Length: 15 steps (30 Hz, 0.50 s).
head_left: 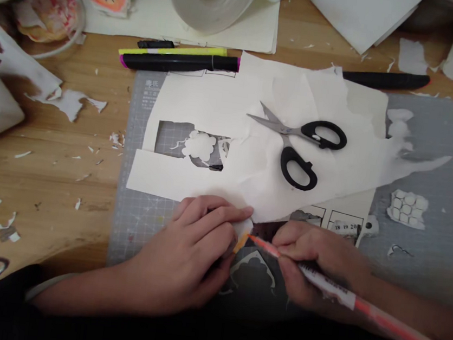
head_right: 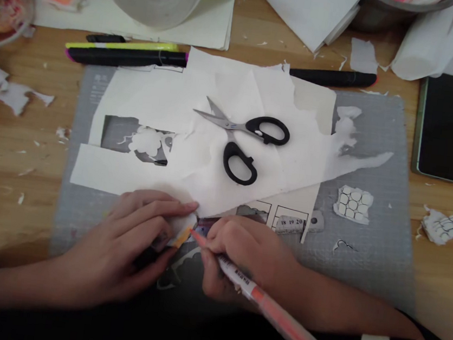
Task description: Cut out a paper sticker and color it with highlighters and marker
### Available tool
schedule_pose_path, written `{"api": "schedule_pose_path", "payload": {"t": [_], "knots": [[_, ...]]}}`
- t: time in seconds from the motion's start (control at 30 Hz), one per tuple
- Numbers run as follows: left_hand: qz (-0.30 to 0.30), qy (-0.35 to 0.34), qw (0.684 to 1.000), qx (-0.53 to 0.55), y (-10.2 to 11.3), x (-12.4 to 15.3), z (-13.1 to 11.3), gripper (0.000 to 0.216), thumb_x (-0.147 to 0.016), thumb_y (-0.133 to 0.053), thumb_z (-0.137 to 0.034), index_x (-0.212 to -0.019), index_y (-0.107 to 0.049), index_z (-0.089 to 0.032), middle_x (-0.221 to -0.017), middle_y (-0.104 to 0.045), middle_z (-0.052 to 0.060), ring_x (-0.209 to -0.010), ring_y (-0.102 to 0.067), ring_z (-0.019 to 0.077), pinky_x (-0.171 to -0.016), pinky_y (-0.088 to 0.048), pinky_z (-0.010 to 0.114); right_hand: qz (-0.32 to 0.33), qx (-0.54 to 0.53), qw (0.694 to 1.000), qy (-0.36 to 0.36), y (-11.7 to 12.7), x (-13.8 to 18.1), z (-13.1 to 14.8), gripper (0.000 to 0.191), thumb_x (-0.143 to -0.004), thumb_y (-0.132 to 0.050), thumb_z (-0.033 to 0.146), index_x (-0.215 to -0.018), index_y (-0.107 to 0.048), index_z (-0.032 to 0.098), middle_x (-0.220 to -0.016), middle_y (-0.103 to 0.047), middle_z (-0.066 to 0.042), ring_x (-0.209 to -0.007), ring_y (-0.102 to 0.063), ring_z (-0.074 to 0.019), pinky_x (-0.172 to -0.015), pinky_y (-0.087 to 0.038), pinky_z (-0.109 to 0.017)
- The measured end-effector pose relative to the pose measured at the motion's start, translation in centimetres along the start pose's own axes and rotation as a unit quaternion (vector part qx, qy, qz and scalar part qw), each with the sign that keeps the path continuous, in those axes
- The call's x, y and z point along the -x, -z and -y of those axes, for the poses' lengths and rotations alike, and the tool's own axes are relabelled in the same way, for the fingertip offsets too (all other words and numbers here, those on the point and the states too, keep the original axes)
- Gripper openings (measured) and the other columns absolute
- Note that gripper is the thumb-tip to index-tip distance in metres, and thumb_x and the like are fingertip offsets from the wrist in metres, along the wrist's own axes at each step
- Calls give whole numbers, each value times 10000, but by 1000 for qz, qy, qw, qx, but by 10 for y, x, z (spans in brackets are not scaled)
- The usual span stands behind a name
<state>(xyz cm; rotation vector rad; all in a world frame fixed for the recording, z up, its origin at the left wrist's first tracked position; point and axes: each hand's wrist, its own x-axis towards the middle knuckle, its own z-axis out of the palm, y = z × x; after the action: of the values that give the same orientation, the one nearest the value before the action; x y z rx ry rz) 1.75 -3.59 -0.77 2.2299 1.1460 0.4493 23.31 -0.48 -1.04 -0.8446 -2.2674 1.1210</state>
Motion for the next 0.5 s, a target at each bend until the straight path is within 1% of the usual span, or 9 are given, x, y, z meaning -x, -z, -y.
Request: {"api": "schedule_pose_path", "payload": {"t": [0.07, 0.17, 0.2, 0.27, 0.33, 0.4, 0.43, 0.5], "knots": [[5, -4, 1000, 5, 0, 1, 1, 134, -764, -556, -69, -791, -461, -160, -1221, -585, 86, -1088, -483, 253, -853, -429, 410, -30, -16, 999, 35, 0, 0, 0, 95, -775, -510, 117, -702, -513, 178, -643, -621, -5, -599, -598, -90, -538, -483, -186], [8, -3, 1000, 12, -1, 3, 2, 157, -740, -555, -54, -792, -452, -160, -1239, -569, 90, -1087, -480, 250, -862, -423, 410, 7, 2, 1000, -20, 0, 0, 1, 159, -785, -494, 115, -643, -521, 183, -632, -613, 0, -586, -594, -85, -511, -462, -177], [9, -4, 1000, 14, -1, 3, 3, 164, -733, -556, -52, -795, -450, -161, -1240, -568, 89, -1086, -479, 248, -864, -420, 410, 13, 6, 1000, -24, -1, 0, 1, 165, -787, -496, 116, -640, -529, 182, -632, -614, 0, -584, -592, -85, -510, -459, -177], [11, -4, 1000, 16, -2, 3, 3, 180, -723, -558, -50, -807, -446, -163, -1239, -566, 87, -1095, -473, 248, -872, -415, 410, -8, 0, 1000, 11, -2, 0, 1, 129, -788, -507, 118, -679, -549, 173, -641, -622, -6, -584, -585, -86, -522, -463, -179], [12, -4, 1000, 15, -1, 3, 2, 189, -721, -556, -47, -811, -441, -167, -1238, -565, 82, -1102, -468, 246, -880, -412, 406, -20, -9, 1000, 19, -3, 1, 1, 108, -791, -513, 117, -706, -557, 168, -652, -630, -10, -601, -589, -87, -530, -464, -176], [13, -2, 1000, 17, 0, 2, 2, 179, -738, -555, -63, -801, -429, -174, -1228, -570, 75, -1102, -471, 240, -882, -413, 398, -6, -9, 1000, -10, -3, 1, 1, 146, -794, -502, 118, -674, -558, 178, -640, -623, -2, -580, -579, -82, -522, -454, -178], [16, -1, 1000, 19, 1, 2, 2, 169, -753, -563, -92, -801, -425, -178, -1230, -566, 76, -1105, -472, 239, -887, -414, 396, 10, -5, 1000, -29, -2, 1, 1, 171, -797, -496, 122, -652, -562, 184, -636, -620, 3, -572, -575, -81, -525, -451, -183], [20, 1, 1000, 21, 2, 2, 2, 165, -786, -583, -178, -812, -419, -182, -1262, -538, 95, -1124, -469, 244, -901, -414, 399, 31, 4, 999, -37, -1, 1, 2, 190, -797, -499, 137, -635, -581, 191, -635, -620, 6, -563, -571, -84, -532, -448, -195]]}}
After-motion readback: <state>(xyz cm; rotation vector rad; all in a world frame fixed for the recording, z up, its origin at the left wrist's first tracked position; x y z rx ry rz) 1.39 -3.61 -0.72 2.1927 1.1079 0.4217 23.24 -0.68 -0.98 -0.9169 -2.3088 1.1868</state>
